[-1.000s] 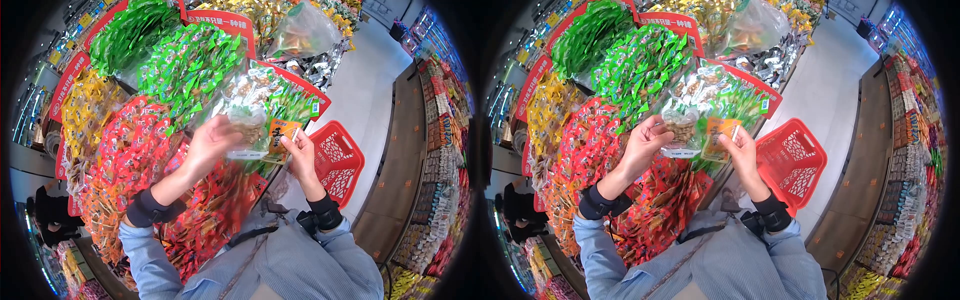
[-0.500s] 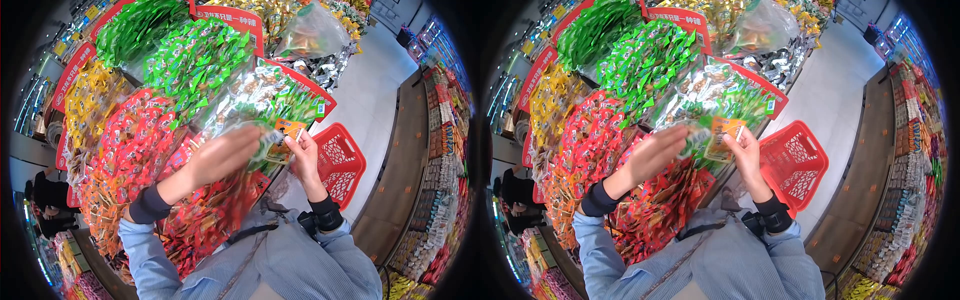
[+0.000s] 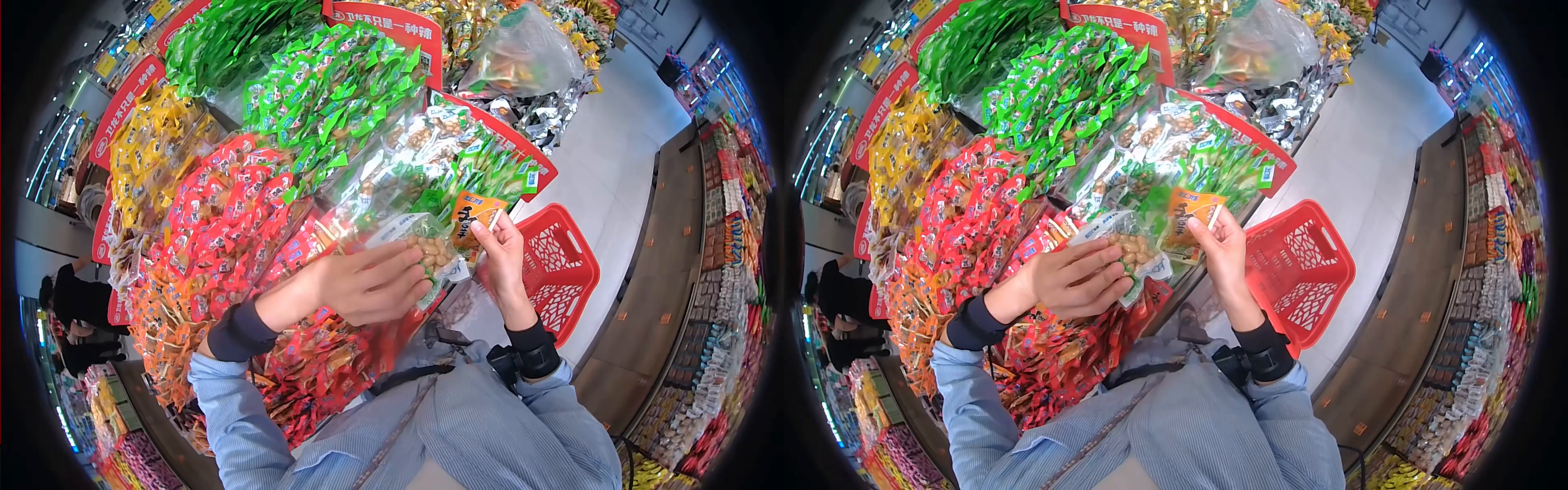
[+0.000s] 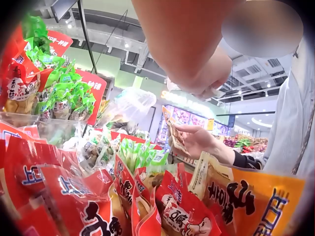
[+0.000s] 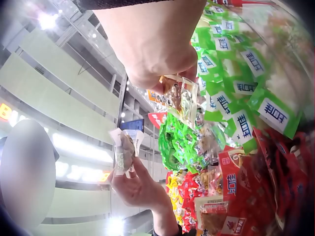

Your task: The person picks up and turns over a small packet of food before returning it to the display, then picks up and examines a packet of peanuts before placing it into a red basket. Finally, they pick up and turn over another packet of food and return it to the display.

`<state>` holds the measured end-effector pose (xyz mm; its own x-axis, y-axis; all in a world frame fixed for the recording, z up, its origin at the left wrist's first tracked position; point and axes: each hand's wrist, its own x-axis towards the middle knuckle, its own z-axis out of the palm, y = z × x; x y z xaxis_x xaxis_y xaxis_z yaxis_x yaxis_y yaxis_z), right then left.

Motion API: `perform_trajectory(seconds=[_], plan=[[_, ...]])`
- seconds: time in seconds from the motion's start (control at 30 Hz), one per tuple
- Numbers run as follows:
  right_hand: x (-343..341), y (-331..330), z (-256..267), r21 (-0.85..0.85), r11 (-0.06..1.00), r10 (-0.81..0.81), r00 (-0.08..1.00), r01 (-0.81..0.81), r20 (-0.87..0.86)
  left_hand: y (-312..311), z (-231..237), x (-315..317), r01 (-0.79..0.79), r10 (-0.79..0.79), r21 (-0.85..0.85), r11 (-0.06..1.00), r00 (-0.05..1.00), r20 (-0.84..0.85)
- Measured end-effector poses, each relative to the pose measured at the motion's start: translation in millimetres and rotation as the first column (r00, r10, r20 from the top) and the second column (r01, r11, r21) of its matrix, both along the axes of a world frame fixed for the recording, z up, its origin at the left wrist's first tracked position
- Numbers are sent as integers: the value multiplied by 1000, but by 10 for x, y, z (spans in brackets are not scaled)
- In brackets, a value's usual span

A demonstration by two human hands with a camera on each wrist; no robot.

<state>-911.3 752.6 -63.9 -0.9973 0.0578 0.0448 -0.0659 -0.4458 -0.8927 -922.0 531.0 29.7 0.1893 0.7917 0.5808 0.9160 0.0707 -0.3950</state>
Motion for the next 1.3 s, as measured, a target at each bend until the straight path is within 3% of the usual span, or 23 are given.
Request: perform_trajectory(seconds=[0.1,0.2,0.23,0.33,0.37,0.47,0.5,0.57,0.67,0.73,0.77,0.8,0.87,0.97,1.03,1.1,1.13,1.17,1.2,1.27,1.3], plan=[[8,9,14,27,1000,-5,1000,4,8,-70,-36,15,-56,56,-7,998,981,185],[-8,18,35,40,999,23,999,-24,26,-181,27,24,-176,154,-1,984,858,490],[-22,-1,50,47,998,46,998,-47,30,-192,-33,44,-247,117,148,958,804,583],[-69,-169,127,23,984,178,983,-179,42,-267,-15,73,-560,144,326,762,638,757],[-102,-257,172,9,973,231,972,-231,43,-311,12,63,-595,48,386,705,583,811],[-227,-598,361,312,891,346,938,-331,8,-444,206,51,-702,-182,475,531,453,873],[-302,-739,366,406,863,369,924,-300,-101,-524,273,53,-712,-124,467,525,479,869],[-411,-1046,352,568,798,431,850,-202,-304,-585,392,119,-706,-157,522,478,517,842],[-369,-1509,481,246,734,668,738,-633,-95,-705,487,202,-708,-128,537,458,546,828],[-289,-1745,449,545,628,729,665,-556,-161,-796,483,250,-729,-107,527,438,539,835],[-219,-1792,504,681,503,790,603,-532,-113,-815,472,264,-723,-128,539,432,542,830],[-136,-1887,407,699,450,825,558,-556,-88,-822,460,280,-720,-141,543,432,540,830],[19,-2025,93,812,381,845,523,-442,-111,-815,440,288,-708,-172,554,437,539,824],[9,-2074,-41,757,365,880,466,-541,-91,-860,401,329,-752,-147,487,444,475,868],[-146,-1940,181,637,514,806,578,-574,-129,-895,337,318,-751,-153,487,446,472,868],[-296,-1654,546,442,685,693,706,-580,-148,-894,323,291,-687,59,481,545,603,795],[-354,-1459,704,310,768,620,771,-560,-144,-887,318,272,-655,156,468,593,664,731],[-418,-1294,763,135,795,606,787,-592,-120,-880,378,263,-645,444,348,680,740,505],[-462,-1146,809,-44,798,596,798,-601,-95,-823,389,235,-568,449,296,768,807,383],[-388,-903,906,-163,795,595,803,-585,20,-627,376,192,-523,509,106,846,850,137],[-335,-800,940,-221,791,598,798,-571,77,-498,366,165,-505,497,34,862,858,134]])
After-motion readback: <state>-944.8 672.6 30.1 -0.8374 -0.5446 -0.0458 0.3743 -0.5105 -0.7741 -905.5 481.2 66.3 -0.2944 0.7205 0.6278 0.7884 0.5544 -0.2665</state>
